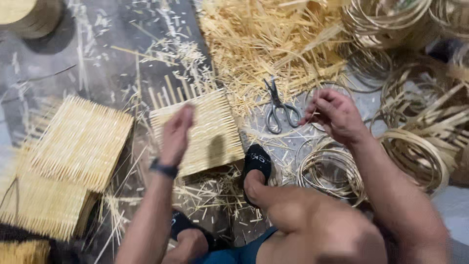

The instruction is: The person sits on the floor assembling round bamboo steamer bodies. They fit a woven bamboo mat into a bent bamboo rim, press the rim down over a wooden form, and trim excess bamboo strips with scissors, repeating the process for several steamer bodies.

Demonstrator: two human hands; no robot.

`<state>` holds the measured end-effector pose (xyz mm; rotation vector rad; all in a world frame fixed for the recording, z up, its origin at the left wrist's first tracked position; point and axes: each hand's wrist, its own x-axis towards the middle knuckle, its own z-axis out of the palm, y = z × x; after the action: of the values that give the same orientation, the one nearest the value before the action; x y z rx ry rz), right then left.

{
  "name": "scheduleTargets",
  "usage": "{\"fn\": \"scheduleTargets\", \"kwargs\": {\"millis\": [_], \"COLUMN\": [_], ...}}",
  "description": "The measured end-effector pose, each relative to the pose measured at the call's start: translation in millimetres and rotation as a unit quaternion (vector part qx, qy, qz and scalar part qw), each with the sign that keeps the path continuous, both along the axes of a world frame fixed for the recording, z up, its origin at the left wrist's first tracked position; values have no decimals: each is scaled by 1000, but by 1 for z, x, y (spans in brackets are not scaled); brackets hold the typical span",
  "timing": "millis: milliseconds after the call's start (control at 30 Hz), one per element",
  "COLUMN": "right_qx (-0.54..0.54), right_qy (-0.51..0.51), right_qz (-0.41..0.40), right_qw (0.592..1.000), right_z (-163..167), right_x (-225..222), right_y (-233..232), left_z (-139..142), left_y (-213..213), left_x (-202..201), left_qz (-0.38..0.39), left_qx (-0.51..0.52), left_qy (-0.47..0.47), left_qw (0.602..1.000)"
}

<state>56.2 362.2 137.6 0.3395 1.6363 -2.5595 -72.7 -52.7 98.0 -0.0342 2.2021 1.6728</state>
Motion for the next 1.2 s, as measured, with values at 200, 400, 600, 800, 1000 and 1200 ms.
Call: {"fn": "scheduleTargets", "kwargs": {"millis": [200,400,600,800,1000,1200], "right_qx": [41,170,143,-83,-218,-276], "right_qy": [-39,-104,-94,-67,-69,-8], "right_qz": [136,118,213,66,45,129], "right_qw": [989,973,962,992,972,953], "right_z": [64,84,62,54,31,7], "right_x": [-41,-79,-82,-75,-61,-46], "right_y": [-65,-111,-167,-193,-232,-251], "left_z": [25,43,45,43,37,28], "left_y": [13,-28,-42,-69,-77,-90], "left_x": [7,16,13,6,2,-12], "left_qz": [72,64,232,182,239,299], "left_qx": [517,459,542,538,617,659], "left_qy": [-158,-257,-172,-169,-111,-99], "left_qw": [838,848,789,806,742,683]}}
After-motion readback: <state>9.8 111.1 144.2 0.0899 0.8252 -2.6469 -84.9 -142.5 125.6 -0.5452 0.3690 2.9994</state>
